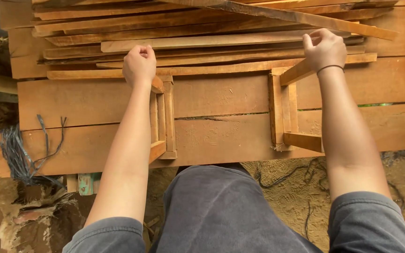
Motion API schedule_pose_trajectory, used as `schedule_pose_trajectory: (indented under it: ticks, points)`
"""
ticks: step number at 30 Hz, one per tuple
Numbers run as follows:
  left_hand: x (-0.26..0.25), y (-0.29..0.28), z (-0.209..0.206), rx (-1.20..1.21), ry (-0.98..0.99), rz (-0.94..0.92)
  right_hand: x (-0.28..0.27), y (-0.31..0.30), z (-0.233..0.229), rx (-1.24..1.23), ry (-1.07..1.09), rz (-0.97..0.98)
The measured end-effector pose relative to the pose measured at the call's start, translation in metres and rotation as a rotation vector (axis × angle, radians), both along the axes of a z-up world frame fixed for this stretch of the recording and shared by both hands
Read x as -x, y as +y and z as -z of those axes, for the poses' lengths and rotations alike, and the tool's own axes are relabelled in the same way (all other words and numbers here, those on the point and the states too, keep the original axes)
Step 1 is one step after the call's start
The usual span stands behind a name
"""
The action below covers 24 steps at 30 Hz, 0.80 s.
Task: Bundling and tying together thin wooden strips using plastic ties.
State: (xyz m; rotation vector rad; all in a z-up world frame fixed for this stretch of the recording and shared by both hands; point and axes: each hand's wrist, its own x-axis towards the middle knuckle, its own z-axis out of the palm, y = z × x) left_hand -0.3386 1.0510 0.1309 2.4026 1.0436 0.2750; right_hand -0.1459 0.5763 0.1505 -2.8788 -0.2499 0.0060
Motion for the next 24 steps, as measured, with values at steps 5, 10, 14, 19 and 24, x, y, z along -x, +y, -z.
schedule_pose_trajectory:
  ticks: [5,10,14,19,24]
  points:
    - [0.001,-0.002,0.011,-0.044,0.002,-0.005,0.001,-0.015,0.016,0.001,-0.11,-0.078]
    - [0.0,0.003,0.011,-0.08,0.012,-0.004,0.003,-0.003,0.009,0.013,-0.145,-0.078]
    - [-0.005,0.007,0.005,-0.023,0.294,0.064,0.001,0.005,-0.004,-0.105,0.076,-0.037]
    - [-0.028,0.009,0.002,-0.057,0.69,0.136,-0.012,0.058,-0.041,0.268,0.331,-0.151]
    - [-0.092,-0.031,-0.034,-0.008,0.485,0.416,-0.064,0.128,0.025,-0.47,0.101,-0.101]
